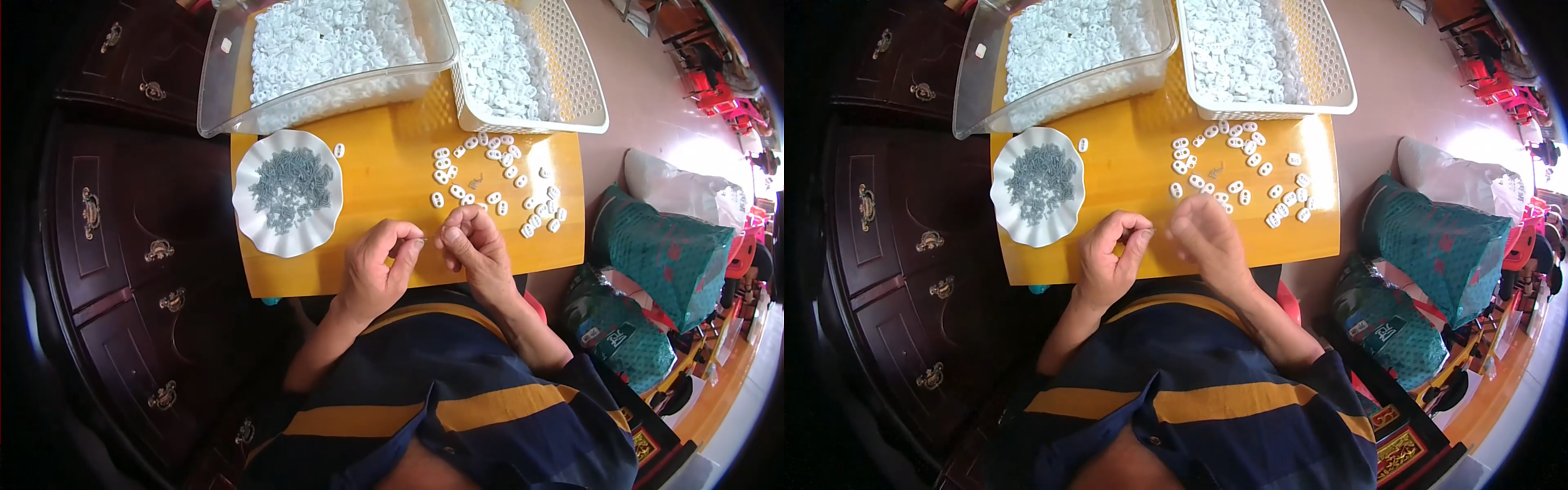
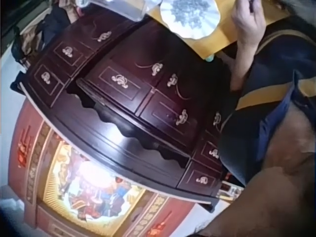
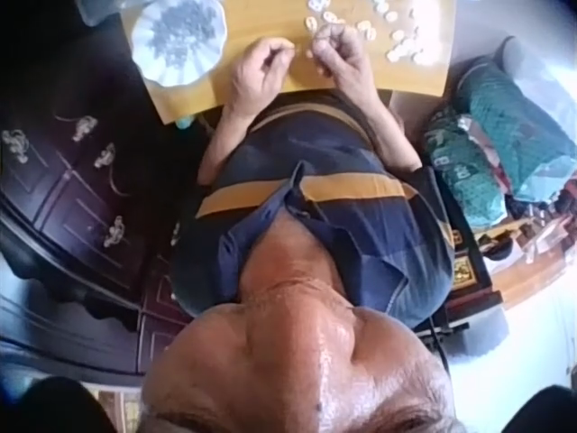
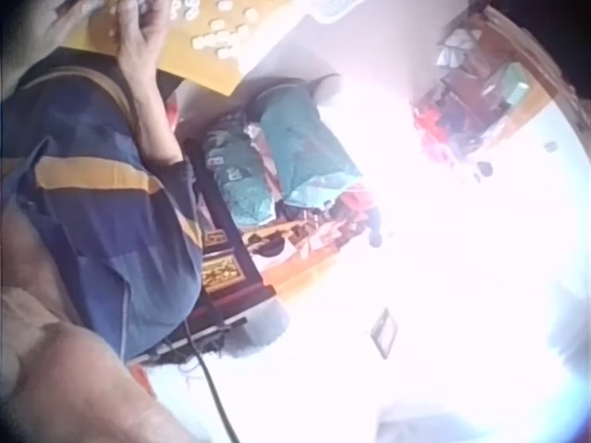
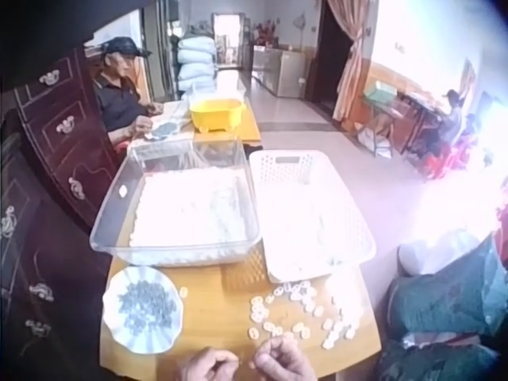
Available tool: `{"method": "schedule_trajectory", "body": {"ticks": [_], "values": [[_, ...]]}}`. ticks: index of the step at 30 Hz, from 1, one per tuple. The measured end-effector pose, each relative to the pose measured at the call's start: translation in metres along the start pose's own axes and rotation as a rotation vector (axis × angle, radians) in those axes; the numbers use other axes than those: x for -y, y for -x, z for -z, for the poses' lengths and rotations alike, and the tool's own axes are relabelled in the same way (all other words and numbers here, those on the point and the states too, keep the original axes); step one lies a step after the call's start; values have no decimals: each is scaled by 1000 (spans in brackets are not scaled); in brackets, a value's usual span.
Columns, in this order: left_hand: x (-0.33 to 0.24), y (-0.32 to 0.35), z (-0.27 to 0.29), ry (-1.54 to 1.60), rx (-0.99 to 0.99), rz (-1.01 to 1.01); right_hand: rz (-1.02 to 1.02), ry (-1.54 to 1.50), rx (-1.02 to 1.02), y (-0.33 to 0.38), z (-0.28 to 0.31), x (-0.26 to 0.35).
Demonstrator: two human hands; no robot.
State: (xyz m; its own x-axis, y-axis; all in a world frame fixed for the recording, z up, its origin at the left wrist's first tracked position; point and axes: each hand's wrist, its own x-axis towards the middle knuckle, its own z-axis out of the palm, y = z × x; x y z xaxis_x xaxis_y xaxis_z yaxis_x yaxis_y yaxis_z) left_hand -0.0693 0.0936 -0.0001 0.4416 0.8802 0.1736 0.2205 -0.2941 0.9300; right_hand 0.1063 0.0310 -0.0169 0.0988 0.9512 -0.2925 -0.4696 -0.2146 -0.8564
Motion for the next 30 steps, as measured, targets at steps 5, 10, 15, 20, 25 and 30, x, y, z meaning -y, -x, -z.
{"method": "schedule_trajectory", "body": {"ticks": [5, 10, 15, 20, 25, 30], "values": [[2, 5, -4, -9, -6, 25, -31, -13, -6, 1, 4, -11], [5, 6, -5, -20, 1, 55, -161, -62, -25, 2, 6, -11], [2, 4, -7, 21, 13, 44, -260, -28, -19, 1, 4, -7], [-1, 3, -6, -15, 24, 57, -186, -60, 58, 1, 5, -17], [-1, 4, -5, -19, 29, 81, -140, -54, 93, 2, 4, -19], [-2, 4, -4, -50, 58, 101, -117, -1, 71, 3, 5, -18]]}}
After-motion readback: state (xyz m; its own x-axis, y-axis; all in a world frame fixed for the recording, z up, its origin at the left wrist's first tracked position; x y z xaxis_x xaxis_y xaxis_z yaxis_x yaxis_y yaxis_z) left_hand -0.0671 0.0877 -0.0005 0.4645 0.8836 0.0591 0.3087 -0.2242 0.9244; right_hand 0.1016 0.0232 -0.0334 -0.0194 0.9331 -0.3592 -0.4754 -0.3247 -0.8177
